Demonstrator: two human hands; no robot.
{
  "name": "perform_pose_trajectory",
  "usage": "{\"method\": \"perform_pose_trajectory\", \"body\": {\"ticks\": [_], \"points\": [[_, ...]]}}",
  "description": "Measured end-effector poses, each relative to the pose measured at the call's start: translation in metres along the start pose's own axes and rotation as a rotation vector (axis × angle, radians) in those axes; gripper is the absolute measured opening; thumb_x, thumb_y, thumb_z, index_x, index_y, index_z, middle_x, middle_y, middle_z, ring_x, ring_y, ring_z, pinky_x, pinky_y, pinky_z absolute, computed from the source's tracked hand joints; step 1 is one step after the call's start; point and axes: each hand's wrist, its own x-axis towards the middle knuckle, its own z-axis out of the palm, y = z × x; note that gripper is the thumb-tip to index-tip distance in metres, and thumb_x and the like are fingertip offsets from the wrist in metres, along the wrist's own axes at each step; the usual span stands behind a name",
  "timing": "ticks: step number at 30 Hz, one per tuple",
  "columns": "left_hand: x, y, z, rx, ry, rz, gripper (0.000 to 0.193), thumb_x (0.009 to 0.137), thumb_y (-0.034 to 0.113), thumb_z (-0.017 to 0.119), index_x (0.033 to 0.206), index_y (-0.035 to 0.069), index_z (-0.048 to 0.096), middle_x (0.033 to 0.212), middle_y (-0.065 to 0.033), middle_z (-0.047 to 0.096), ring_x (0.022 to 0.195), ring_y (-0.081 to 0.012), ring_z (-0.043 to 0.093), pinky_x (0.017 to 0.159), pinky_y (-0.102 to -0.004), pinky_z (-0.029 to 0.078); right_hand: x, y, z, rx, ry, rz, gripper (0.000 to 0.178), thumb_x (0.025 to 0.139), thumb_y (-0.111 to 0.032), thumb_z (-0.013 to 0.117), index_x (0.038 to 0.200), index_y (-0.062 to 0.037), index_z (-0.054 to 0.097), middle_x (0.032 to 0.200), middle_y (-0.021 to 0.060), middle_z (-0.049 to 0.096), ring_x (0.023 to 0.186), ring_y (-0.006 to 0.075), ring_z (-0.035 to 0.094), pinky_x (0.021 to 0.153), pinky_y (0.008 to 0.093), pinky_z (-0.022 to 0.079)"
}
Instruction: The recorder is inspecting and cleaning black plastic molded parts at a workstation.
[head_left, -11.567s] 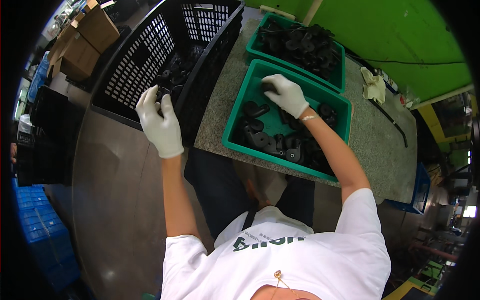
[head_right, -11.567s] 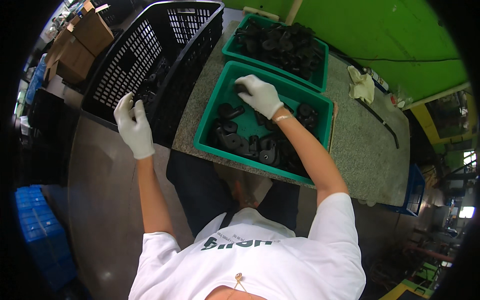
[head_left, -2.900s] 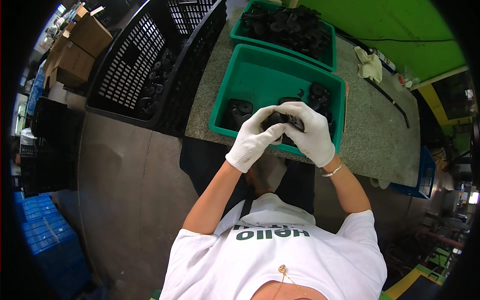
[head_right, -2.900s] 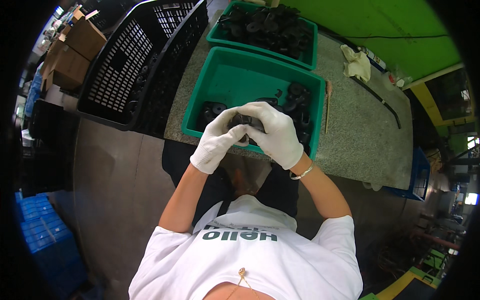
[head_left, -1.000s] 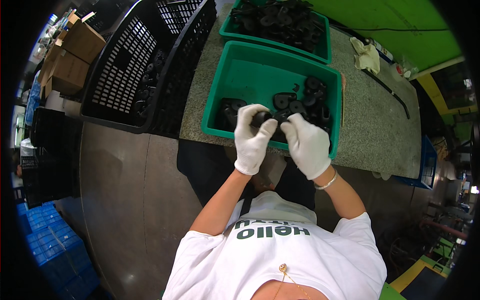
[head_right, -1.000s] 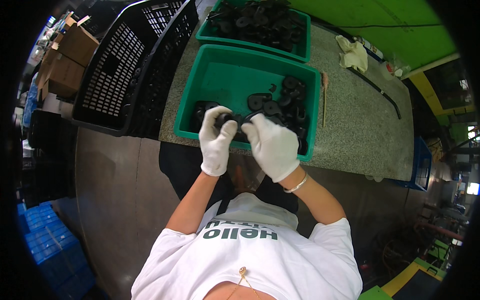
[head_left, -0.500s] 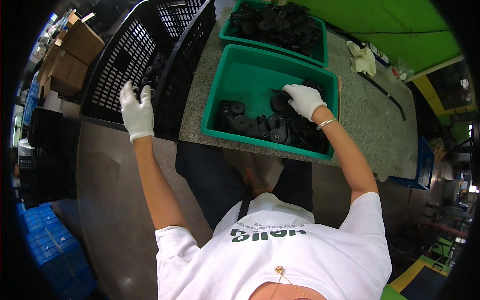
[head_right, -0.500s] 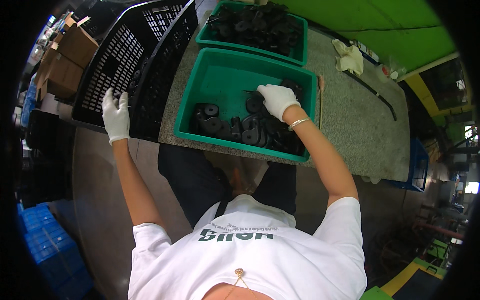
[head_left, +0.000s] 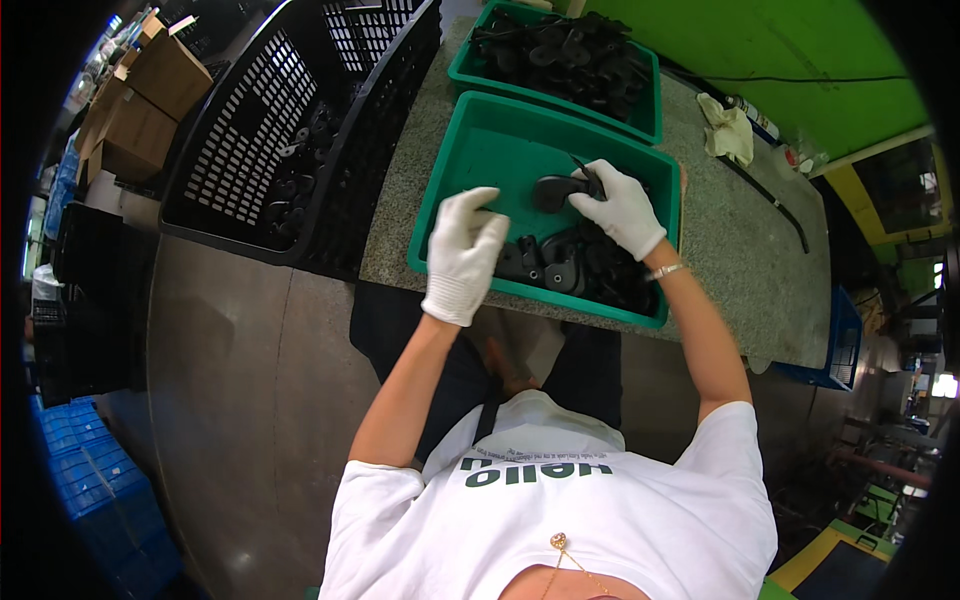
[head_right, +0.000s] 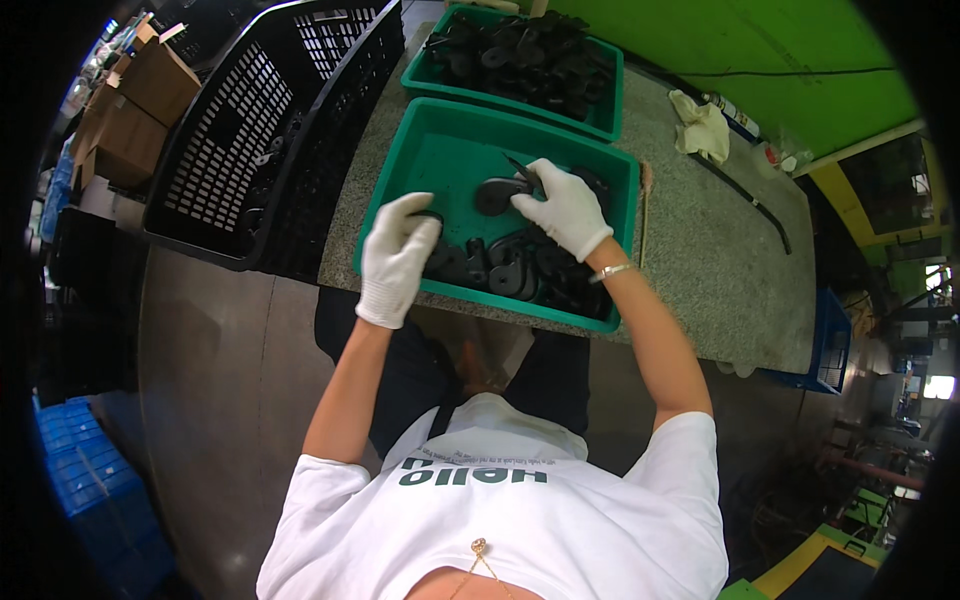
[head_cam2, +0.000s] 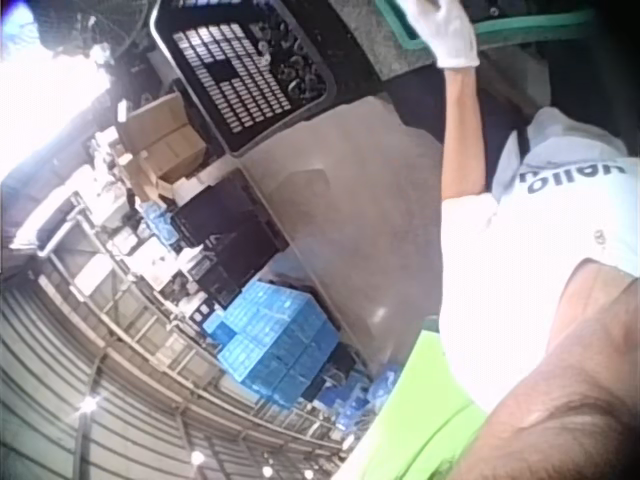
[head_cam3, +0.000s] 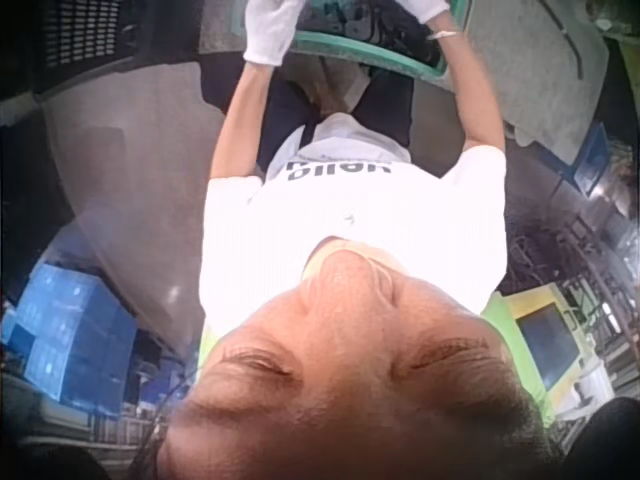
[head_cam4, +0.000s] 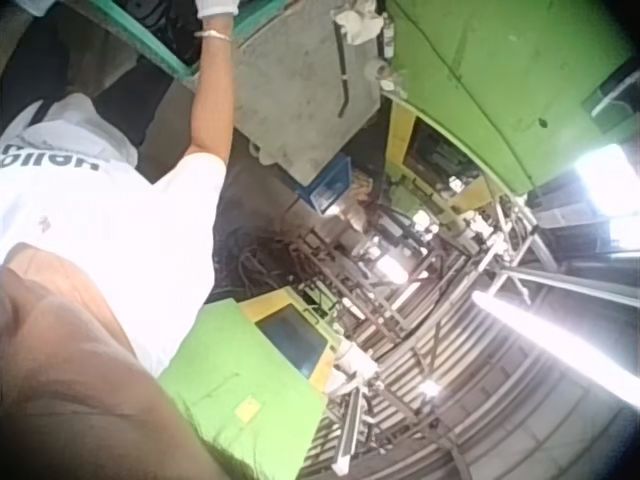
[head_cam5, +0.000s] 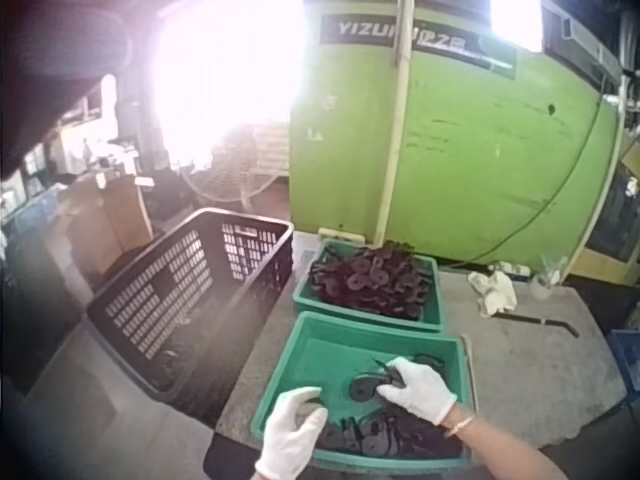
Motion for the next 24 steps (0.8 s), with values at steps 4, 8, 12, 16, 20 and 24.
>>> {"method": "perform_pose_trajectory", "body": {"ticks": [4, 8, 12, 16, 20, 24], "points": [[-0.008, 0.007, 0.028, -0.034, -0.087, -0.091, 0.039, 0.083, 0.008, 0.068, 0.119, 0.001, 0.056, 0.114, -0.0127, 0.051, 0.092, -0.0204, 0.063, 0.079, -0.0303, 0.052, -0.03, -0.04, -0.017, 0.26, 0.035, -0.036, 0.039, 0.075, -0.022, 0.075, 0.105, -0.0006, 0.063, 0.095, 0.0179, 0.068, 0.087, 0.0291, 0.068, 0.075, 0.0342, 0.052], [-0.014, -0.014, 0.035, -0.225, -0.202, 0.011, 0.041, 0.083, 0.011, 0.07, 0.12, 0.001, 0.056, 0.114, -0.0112, 0.052, 0.09, -0.0181, 0.061, 0.078, -0.029, 0.052, -0.047, -0.057, -0.018, 0.254, 0.011, -0.077, 0.04, 0.075, -0.025, 0.076, 0.105, -0.0015, 0.063, 0.091, 0.0156, 0.067, 0.085, 0.0299, 0.068, 0.073, 0.0347, 0.053], [-0.019, 0.01, 0.036, -0.612, -0.247, -0.348, 0.035, 0.087, 0.01, 0.066, 0.12, 0.001, 0.056, 0.107, -0.0068, 0.057, 0.087, -0.0113, 0.058, 0.076, -0.0239, 0.051, -0.056, -0.062, -0.008, 0.292, 0.235, -0.12, 0.033, 0.081, -0.027, 0.07, 0.102, -0.0036, 0.061, 0.086, 0.0143, 0.065, 0.08, 0.0323, 0.066, 0.066, 0.0374, 0.052], [-0.025, 0.011, 0.038, -0.595, -0.177, -0.295, 0.033, 0.089, 0.009, 0.064, 0.12, 0.0, 0.056, 0.103, -0.0047, 0.057, 0.086, -0.009, 0.057, 0.076, -0.0228, 0.051, -0.072, -0.068, -0.017, 0.138, 0.261, -0.064, 0.022, 0.087, -0.025, 0.063, 0.097, -0.0051, 0.06, 0.082, 0.0139, 0.064, 0.074, 0.0333, 0.064, 0.061, 0.0398, 0.05], [-0.029, 0.01, 0.041, -0.664, -0.178, -0.243, 0.033, 0.088, 0.007, 0.064, 0.12, 0.001, 0.056, 0.1, -0.0037, 0.057, 0.085, -0.0083, 0.057, 0.075, -0.0229, 0.051, -0.081, -0.071, -0.017, 0.035, 0.162, -0.14, 0.015, 0.091, -0.023, 0.057, 0.09, -0.0078, 0.058, 0.072, 0.0098, 0.062, 0.064, 0.031, 0.062, 0.054, 0.04, 0.046], [-0.031, 0.007, 0.043, -0.711, -0.184, -0.236, 0.035, 0.087, 0.005, 0.067, 0.12, 0.001, 0.056, 0.097, -0.0022, 0.056, 0.084, -0.0074, 0.055, 0.076, -0.0215, 0.048, -0.083, -0.071, -0.015, -0.033, 0.161, -0.173, 0.017, 0.09, -0.025, 0.058, 0.087, -0.0089, 0.058, 0.07, 0.0085, 0.061, 0.061, 0.0294, 0.061, 0.051, 0.0387, 0.046]]}}
